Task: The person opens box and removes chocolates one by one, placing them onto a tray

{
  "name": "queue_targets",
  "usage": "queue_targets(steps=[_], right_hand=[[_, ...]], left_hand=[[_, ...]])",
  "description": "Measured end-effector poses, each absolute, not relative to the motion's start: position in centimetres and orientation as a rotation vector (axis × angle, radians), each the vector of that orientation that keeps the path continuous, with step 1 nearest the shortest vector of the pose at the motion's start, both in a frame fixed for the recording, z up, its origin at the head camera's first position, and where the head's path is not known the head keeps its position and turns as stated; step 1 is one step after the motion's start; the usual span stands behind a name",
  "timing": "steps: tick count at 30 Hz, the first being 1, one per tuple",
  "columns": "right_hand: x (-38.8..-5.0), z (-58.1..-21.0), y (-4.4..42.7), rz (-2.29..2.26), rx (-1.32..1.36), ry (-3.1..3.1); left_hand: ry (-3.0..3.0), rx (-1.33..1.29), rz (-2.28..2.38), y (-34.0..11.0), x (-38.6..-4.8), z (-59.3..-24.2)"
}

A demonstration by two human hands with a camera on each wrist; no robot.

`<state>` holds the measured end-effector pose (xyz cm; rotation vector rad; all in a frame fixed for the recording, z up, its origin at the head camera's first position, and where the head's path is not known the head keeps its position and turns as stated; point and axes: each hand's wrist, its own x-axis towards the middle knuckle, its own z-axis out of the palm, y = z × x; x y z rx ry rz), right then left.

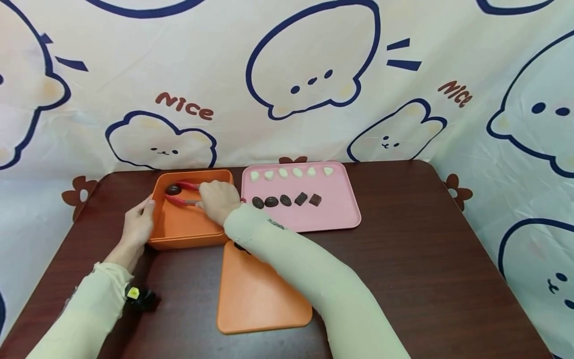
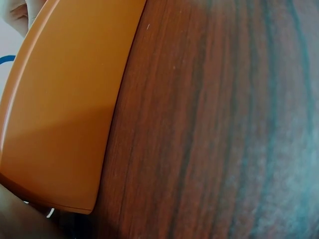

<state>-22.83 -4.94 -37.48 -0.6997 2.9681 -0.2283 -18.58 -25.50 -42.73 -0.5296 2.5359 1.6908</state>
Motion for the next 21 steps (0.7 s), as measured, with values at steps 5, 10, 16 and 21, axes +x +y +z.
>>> queue_targets(steps=[5, 10, 16, 21], right_hand=[[-22.52, -37.56, -4.69, -0.263, -0.725, 2.970], [-22.39, -37.57, -4.42, -0.279, -0.734, 2.956], [-22.22, -37.42, -4.06, -0.301, -0.733, 2.966], [-22.10, -36.92, -3.91, -0.316, -0.743, 2.973]], left_hand=[[2.532, -0.533, 1.698, -25.54, -18.57, -43.06], [2.525, -0.530, 1.668, -25.65, -18.55, -43.02], [2.530, -0.510, 1.668, -25.63, -18.52, -42.83], [2.514, -0.512, 1.673, -25.67, -18.43, -42.76]])
